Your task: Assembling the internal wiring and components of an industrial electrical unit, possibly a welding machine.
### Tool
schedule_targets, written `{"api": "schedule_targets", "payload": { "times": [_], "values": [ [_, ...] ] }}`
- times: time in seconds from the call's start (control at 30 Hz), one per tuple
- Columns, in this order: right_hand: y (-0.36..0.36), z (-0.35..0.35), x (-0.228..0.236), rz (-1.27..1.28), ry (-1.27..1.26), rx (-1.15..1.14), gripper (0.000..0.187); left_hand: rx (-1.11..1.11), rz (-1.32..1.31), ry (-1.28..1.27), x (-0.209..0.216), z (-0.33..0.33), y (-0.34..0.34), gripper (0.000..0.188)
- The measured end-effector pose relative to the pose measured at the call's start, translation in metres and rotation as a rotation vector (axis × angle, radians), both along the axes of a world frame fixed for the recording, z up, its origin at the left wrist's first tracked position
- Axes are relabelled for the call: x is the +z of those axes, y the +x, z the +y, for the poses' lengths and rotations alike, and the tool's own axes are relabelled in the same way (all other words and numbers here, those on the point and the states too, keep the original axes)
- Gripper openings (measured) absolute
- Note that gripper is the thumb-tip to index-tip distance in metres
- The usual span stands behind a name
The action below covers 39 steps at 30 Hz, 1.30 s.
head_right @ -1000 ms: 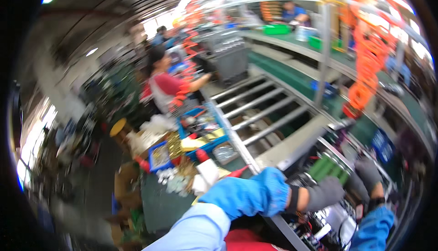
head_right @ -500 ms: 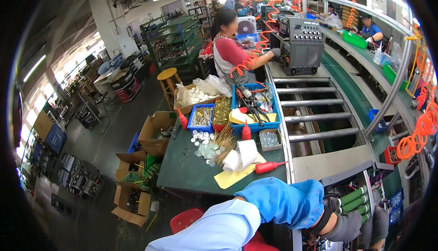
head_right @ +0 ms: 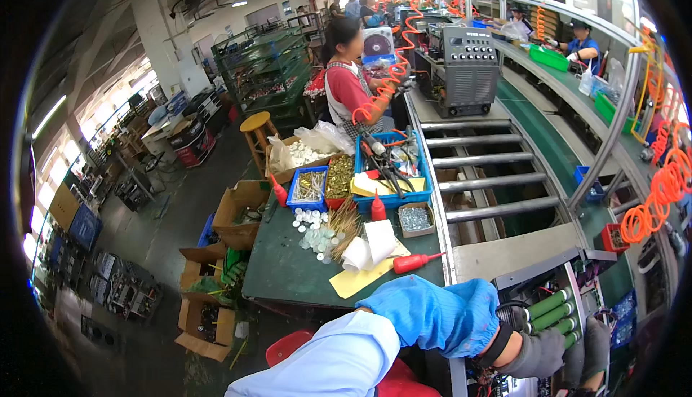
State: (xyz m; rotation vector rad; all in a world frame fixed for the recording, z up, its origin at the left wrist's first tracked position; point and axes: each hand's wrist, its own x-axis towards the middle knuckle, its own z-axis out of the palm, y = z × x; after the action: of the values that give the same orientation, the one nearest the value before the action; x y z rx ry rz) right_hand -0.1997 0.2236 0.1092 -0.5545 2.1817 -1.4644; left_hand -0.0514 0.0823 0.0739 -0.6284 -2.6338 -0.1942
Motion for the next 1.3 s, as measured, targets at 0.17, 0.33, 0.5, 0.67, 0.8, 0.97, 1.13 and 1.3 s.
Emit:
{"api": "schedule_targets", "payload": {
  "times": [0.17,0.33,0.5,0.67,0.8,0.97,1.13,1.3],
  "values": [
    [0.006,0.001,-0.002,-0.18,-0.158,-0.142,0.021,0.091,0.115,-0.07,-0.019,0.01,-0.007,0.037],
    [0.004,-0.002,-0.007,-0.073,-0.136,-0.136,0.024,0.08,0.132,-0.011,-0.004,0.002,0.003,0.037],
    [-0.016,0.014,-0.017,0.053,-0.014,-0.102,0.024,0.016,-0.11,-0.075,0.011,0.001,0.003,0.042],
    [0.009,-0.019,0.021,0.266,0.173,-0.038,0.024,0.148,-0.088,-0.002,-0.009,0.001,-0.017,0.04],
    [0.008,-0.025,0.019,0.562,0.327,0.216,0.021,0.073,-0.152,-0.068,0.022,-0.021,0.003,0.03],
    [-0.008,-0.015,-0.014,0.671,0.374,0.271,0.016,0.101,-0.178,0.147,0.013,-0.018,0.008,0.02],
    [0.036,-0.059,0.066,0.166,0.475,0.022,0.023,-0.107,-0.595,-0.176,0.07,-0.056,0.009,0.015],
    [0.019,-0.035,0.041,0.06,0.196,-0.002,0.04,-0.241,-0.252,-0.402,0.085,-0.067,0.026,0.015]
  ]
}}
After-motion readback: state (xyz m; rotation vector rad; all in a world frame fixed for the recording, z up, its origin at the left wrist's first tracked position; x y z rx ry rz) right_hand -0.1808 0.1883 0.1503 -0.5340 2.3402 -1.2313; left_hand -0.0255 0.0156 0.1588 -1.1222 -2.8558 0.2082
